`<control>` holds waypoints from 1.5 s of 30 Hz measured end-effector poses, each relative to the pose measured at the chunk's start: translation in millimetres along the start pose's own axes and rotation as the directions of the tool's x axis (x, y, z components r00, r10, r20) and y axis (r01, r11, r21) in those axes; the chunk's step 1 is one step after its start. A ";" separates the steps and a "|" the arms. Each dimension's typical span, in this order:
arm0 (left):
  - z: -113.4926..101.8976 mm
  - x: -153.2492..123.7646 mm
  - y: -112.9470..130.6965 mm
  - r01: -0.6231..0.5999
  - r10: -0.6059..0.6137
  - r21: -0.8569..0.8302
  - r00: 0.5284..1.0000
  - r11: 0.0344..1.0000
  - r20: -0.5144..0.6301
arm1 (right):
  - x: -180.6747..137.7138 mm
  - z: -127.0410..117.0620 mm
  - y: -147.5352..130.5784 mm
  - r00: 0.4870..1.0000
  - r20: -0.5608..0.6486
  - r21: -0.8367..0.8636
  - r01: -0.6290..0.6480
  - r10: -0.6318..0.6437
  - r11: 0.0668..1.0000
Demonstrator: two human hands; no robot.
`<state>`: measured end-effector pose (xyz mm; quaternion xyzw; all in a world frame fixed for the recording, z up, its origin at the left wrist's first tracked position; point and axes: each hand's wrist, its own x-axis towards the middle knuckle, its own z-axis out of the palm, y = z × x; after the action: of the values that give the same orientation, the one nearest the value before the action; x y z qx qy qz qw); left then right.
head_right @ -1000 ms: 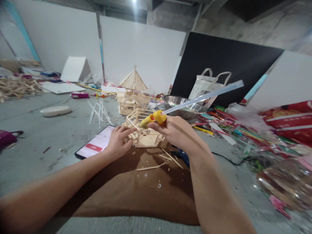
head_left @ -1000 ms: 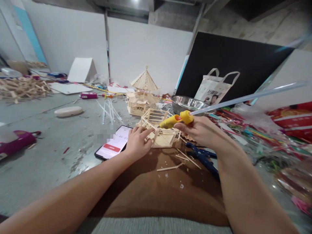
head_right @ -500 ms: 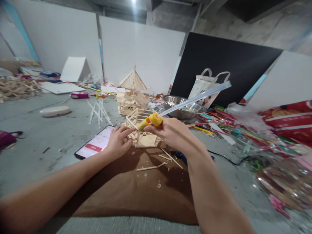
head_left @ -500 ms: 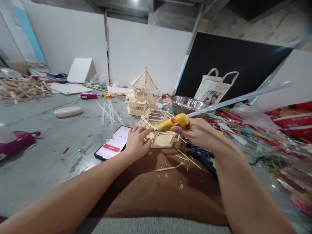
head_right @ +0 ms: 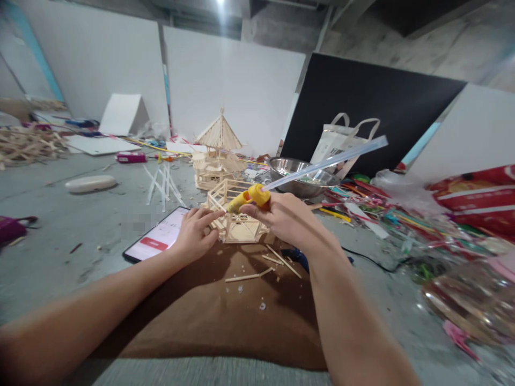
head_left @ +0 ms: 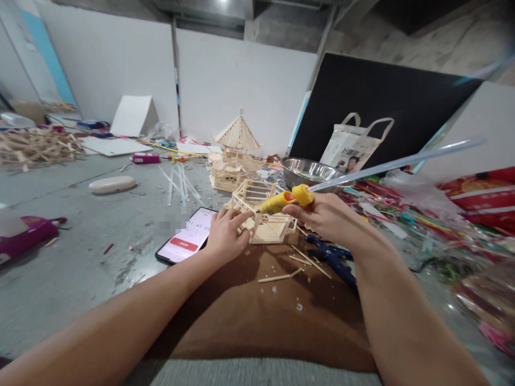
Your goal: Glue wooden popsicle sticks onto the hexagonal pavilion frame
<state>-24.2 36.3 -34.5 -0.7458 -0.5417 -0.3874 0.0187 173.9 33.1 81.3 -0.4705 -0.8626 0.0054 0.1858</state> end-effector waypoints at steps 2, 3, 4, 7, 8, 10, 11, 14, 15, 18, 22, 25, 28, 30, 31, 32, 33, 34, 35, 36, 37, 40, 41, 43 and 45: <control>0.4 -0.2 -0.4 -0.001 0.001 0.003 1.000 1.000 -0.003 | 0.9 1.7 1.2 1.000 0.001 0.000 -0.014 0.014 1.000; 0.7 -0.4 -0.6 -0.002 0.002 0.003 1.000 1.000 -0.004 | 1.2 2.6 1.9 1.000 0.000 -0.001 -0.022 0.022 1.000; 1.0 -0.5 -0.9 -0.004 0.004 0.003 1.000 1.000 -0.005 | 1.6 3.4 2.8 1.000 0.001 -0.004 -0.030 0.030 1.000; 1.5 -0.8 -1.3 -0.009 0.009 0.003 1.000 1.000 -0.008 | 2.1 4.8 5.5 0.999 0.004 -0.008 -0.046 0.046 0.999; 1.6 -0.8 -1.4 -0.009 0.009 0.004 1.000 1.000 -0.008 | 2.2 4.8 6.2 0.999 0.004 -0.006 -0.047 0.047 0.999; 1.5 -0.8 -1.3 -0.007 0.007 0.006 1.000 1.000 -0.008 | 1.9 3.8 7.0 0.999 -0.002 0.002 -0.045 0.045 0.999; 1.3 -0.8 -1.3 -0.005 0.005 0.007 1.000 1.000 -0.008 | 1.6 3.0 7.0 0.999 -0.003 0.009 -0.044 0.044 0.999; 0.9 -0.8 -1.3 -0.004 0.004 0.003 1.000 1.000 -0.007 | 0.3 0.2 5.8 0.999 0.000 0.031 -0.038 0.038 0.999; 0.9 -0.8 -1.3 -0.005 0.005 0.000 1.000 1.000 -0.006 | -0.2 -0.6 5.0 1.000 0.001 0.037 -0.030 0.030 0.999; 0.8 -0.4 -1.3 -0.004 0.004 -0.006 1.000 1.000 0.001 | -1.0 -2.2 1.8 1.000 -0.004 0.039 0.001 -0.001 0.999; 0.5 0.2 -0.8 0.000 0.000 -0.005 1.000 1.000 0.001 | -1.4 -4.0 -1.8 1.000 0.008 0.022 0.027 -0.027 0.999; 0.0 0.4 -0.3 -0.002 0.002 -0.002 1.000 1.000 -0.004 | -2.2 -5.1 -3.2 0.999 0.024 0.013 0.029 -0.030 0.999; -0.1 0.3 0.0 -0.005 0.005 -0.004 1.000 1.000 -0.005 | -3.1 -5.2 -3.8 1.000 0.030 -0.004 0.007 -0.007 1.000; 0.0 0.2 -0.2 -0.006 0.006 -0.004 1.000 1.000 -0.005 | -3.4 -4.6 -4.1 0.999 0.032 -0.013 -0.005 0.006 1.000; 0.1 0.3 -0.3 -0.006 0.006 -0.003 1.000 1.000 -0.004 | -3.5 -4.3 -4.3 0.999 0.034 -0.015 -0.005 0.006 1.000; 0.2 0.3 -0.5 -0.007 0.007 -0.003 1.000 1.000 -0.003 | -3.5 -4.0 -4.5 0.999 0.035 -0.016 -0.002 0.003 1.000; 0.3 0.4 -0.6 -0.006 0.006 -0.003 1.000 1.000 -0.002 | -3.5 -3.9 -4.7 0.999 0.033 -0.015 0.002 -0.002 1.000; 0.3 0.4 -0.8 -0.005 0.005 -0.005 1.000 1.000 0.000 | -3.4 -3.8 -4.8 1.000 0.031 -0.015 0.007 -0.006 1.000; 0.4 0.4 -0.9 -0.002 0.002 -0.006 1.000 1.000 0.001 | -3.3 -3.8 -4.9 0.999 0.030 -0.015 0.011 -0.011 1.000; 0.5 0.5 -0.9 -0.001 0.001 -0.008 1.000 1.000 0.002 | -3.2 -4.0 -5.0 0.999 0.032 -0.015 0.014 -0.014 1.000; 0.5 0.5 -0.9 0.000 0.000 -0.009 1.000 1.000 0.002 | -3.1 -4.2 -5.0 0.999 0.034 -0.017 0.016 -0.015 1.000; 0.6 0.6 -0.8 -0.002 0.002 -0.010 1.000 1.000 0.002 | -3.1 -5.0 -4.9 0.999 0.040 -0.026 0.023 -0.022 0.999; 0.6 0.7 -0.8 -0.001 0.001 -0.010 1.000 1.000 0.003 | -3.2 -5.1 -4.8 0.999 0.037 -0.029 0.023 -0.022 0.999; 0.6 0.8 -0.8 0.003 -0.003 -0.012 1.000 1.000 0.006 | -3.5 -5.0 -4.8 0.999 0.026 -0.035 0.020 -0.019 0.999; 0.4 0.8 -0.8 0.007 -0.007 -0.010 1.000 1.000 0.007 | -3.8 -4.7 -4.6 1.000 0.012 -0.035 0.014 -0.013 0.999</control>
<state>-24.5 37.5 -34.6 -0.7454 -0.5422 -0.3877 0.0117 173.5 26.7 85.3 -0.4678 -0.8668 -0.0083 0.1725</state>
